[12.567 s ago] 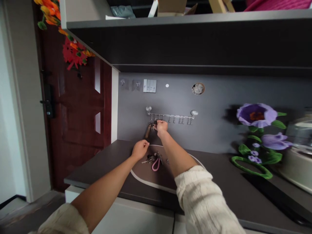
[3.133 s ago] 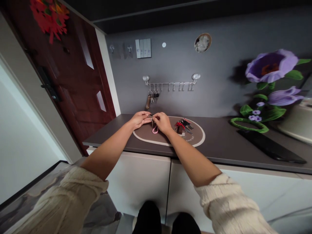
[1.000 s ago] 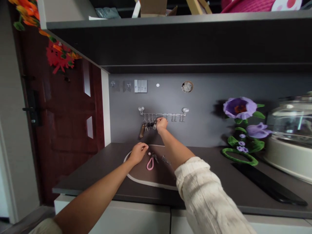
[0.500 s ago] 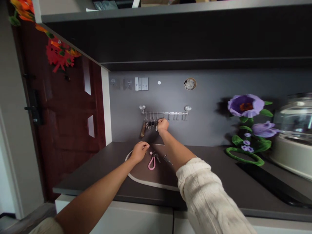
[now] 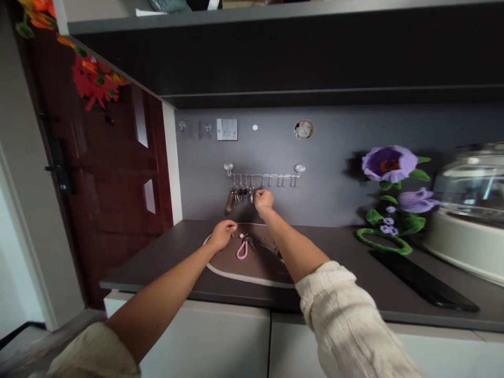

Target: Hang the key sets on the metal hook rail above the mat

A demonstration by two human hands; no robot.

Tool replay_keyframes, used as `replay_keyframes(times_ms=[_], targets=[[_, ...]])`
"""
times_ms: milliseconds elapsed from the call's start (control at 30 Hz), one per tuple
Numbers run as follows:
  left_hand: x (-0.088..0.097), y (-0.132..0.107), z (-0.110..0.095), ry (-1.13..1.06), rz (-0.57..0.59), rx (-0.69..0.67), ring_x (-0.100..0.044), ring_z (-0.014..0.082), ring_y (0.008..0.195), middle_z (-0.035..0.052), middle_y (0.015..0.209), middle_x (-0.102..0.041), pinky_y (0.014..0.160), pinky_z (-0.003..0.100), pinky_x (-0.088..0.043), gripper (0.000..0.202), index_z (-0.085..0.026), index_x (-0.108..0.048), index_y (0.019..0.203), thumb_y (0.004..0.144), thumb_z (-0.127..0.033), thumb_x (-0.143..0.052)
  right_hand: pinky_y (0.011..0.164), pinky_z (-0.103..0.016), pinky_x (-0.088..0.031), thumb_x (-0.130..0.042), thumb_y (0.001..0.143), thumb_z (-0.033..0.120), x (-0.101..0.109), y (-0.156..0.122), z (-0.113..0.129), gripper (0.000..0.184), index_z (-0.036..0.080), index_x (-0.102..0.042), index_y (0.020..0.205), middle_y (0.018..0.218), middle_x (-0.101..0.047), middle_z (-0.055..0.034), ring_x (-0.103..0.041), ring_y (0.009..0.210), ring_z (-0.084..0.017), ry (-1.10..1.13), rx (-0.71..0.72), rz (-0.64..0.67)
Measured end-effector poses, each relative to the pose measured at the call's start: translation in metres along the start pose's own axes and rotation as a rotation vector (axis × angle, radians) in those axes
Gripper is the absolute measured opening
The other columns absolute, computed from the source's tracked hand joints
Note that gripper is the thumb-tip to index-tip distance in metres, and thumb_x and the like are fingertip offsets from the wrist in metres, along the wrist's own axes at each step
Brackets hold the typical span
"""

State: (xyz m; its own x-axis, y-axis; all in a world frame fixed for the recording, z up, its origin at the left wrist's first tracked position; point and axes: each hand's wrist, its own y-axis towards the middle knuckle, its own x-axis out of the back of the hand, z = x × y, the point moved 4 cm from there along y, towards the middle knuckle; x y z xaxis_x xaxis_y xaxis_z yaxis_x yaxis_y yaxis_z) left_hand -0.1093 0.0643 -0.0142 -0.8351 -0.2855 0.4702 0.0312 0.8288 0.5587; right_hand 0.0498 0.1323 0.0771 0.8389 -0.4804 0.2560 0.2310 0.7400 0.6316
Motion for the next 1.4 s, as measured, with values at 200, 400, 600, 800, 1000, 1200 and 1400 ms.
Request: replay_keyframes(times_ms=[200,400,600,800,1000,1200,1400], targets=[[-0.002,-0.004,-0.002,-0.044,0.079,0.028,-0.054,0.0112,0.067,0.0032,0.074,-0.062,0.068,0.024,-0.041,0.013,-0.012,-0.061,0.077,0.072,-0.016,-0.05,0.065,-0.024,-0.044,-0.045,0.067,0.016,0.011,-0.048,-0.003,0.021,0.013,-0.062,0.08,0.072,-0.064,-0.0038,-0.057,0.063,-0.011,0.062,-0.08,0.098],[-0.002,-0.006,-0.009,0.012,0.15,-0.015,-0.054,0.012,0.071,0.0041,0.077,-0.062,0.072,0.025,-0.041,0.014,-0.012,-0.063,0.079,0.07,-0.015,-0.053,0.072,-0.026,-0.043,-0.049,0.068,0.012,0.023,-0.092,-0.006,0.02,0.015,-0.062,0.082,0.077,-0.064,-0.0041,-0.058,0.071,-0.012,-0.066,-0.012,0.228],[-0.003,-0.007,-0.014,0.155,0.21,-0.063,-0.053,0.014,0.078,0.0067,0.089,-0.061,0.077,0.026,-0.04,0.02,-0.012,-0.063,0.088,0.07,-0.018,-0.055,0.073,-0.026,-0.041,-0.05,0.069,0.01,0.026,-0.109,-0.009,0.021,0.016,-0.064,0.083,0.082,-0.065,-0.0067,-0.058,0.076,-0.015,-0.292,0.1,0.333],[-0.009,-0.005,-0.014,0.185,0.341,-0.103,-0.054,0.0143,0.08,0.0052,0.092,-0.063,0.077,0.025,-0.039,0.024,-0.015,-0.064,0.091,0.075,-0.025,-0.049,0.074,-0.027,-0.041,-0.049,0.071,0.01,0.02,-0.112,-0.013,0.021,0.016,-0.065,0.083,0.087,-0.066,-0.0082,-0.059,0.081,-0.018,-0.422,0.131,0.422],[-0.008,-0.001,-0.011,0.278,0.294,0.013,-0.055,0.017,0.077,0.0062,0.087,-0.065,0.072,0.026,-0.04,0.034,-0.017,-0.066,0.086,0.072,-0.044,-0.05,0.075,-0.027,-0.041,-0.048,0.071,0.008,0.019,-0.113,-0.013,0.023,0.015,-0.066,0.083,0.089,-0.066,-0.0102,-0.059,0.085,-0.02,-0.503,0.13,0.443],[-0.006,-0.005,-0.018,0.303,0.292,0.03,-0.055,0.0161,0.078,0.004,0.089,-0.066,0.071,0.024,-0.039,0.031,-0.02,-0.067,0.085,0.071,-0.044,-0.052,0.075,-0.024,-0.04,-0.047,0.073,0.011,0.018,-0.114,-0.009,0.024,0.015,-0.066,0.086,0.092,-0.065,-0.0093,-0.059,0.088,-0.018,-0.577,0.111,0.484],[-0.011,-0.003,-0.014,0.179,0.28,-0.012,-0.056,0.0144,0.077,0.0037,0.085,-0.066,0.073,0.024,-0.04,0.023,-0.017,-0.067,0.081,0.074,-0.032,-0.05,0.076,-0.021,-0.039,-0.046,0.073,0.012,0.018,-0.114,-0.008,0.025,0.015,-0.066,0.09,0.094,-0.065,-0.0083,-0.058,0.089,-0.017,-0.609,0.105,0.503]])
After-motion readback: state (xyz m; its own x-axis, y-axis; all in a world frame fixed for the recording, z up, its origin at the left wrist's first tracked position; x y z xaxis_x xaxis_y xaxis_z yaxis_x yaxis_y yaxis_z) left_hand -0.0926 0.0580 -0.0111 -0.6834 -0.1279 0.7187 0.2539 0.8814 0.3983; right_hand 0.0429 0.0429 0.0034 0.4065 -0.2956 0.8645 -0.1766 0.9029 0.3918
